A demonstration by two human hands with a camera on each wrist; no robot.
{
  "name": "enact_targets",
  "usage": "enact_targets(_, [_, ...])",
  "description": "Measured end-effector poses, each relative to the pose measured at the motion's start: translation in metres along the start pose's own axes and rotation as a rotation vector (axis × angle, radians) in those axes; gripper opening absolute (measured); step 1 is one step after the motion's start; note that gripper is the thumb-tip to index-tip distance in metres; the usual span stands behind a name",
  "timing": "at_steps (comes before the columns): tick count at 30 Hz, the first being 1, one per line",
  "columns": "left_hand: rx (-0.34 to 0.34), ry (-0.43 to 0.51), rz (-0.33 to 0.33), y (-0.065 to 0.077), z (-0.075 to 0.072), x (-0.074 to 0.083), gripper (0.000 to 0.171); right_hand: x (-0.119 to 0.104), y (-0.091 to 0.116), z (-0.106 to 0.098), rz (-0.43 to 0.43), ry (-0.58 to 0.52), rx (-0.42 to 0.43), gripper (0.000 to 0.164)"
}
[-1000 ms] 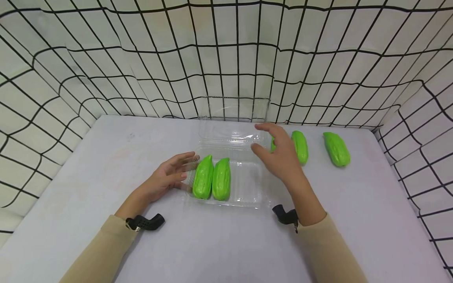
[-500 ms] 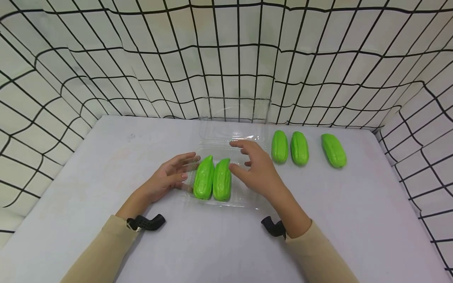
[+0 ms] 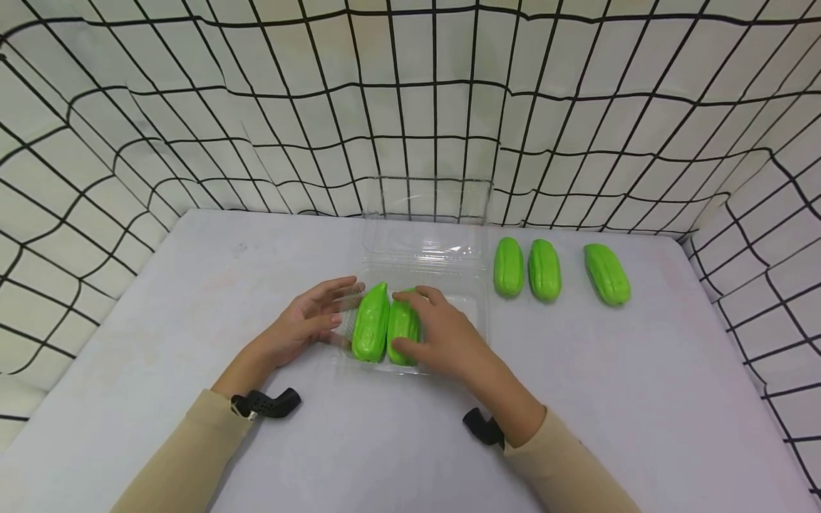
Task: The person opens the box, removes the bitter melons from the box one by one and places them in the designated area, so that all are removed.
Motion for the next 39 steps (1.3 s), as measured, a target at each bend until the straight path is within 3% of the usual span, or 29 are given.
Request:
enact_targets(10, [-0.002,0.006,0.005,0.0,0.0,0.0,0.064,-0.002,0.003,0.005,-0.008,-0.003,-0.038,0.061])
enact_targets(24, [0.0,0.003,0.002,0.0,0.0,0.001,0.064,-0.006,0.003,-0.001,-0.025,-0.032,-0.004,0.058])
enact_targets(39, [0.0,-0.002,0.001,0.0,0.0,0.0,0.064,0.001,0.003,-0.011,0.011,-0.079,0.008,0.055])
Point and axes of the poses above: each hand's wrist, its own y-axis away from the middle knuckle, its own z-axis out of the palm, x = y × z, the point moved 10 cm from there along -y, towards the middle knuckle, and after that the axes turned 4 degrees about -y, right-handed, at the moved point
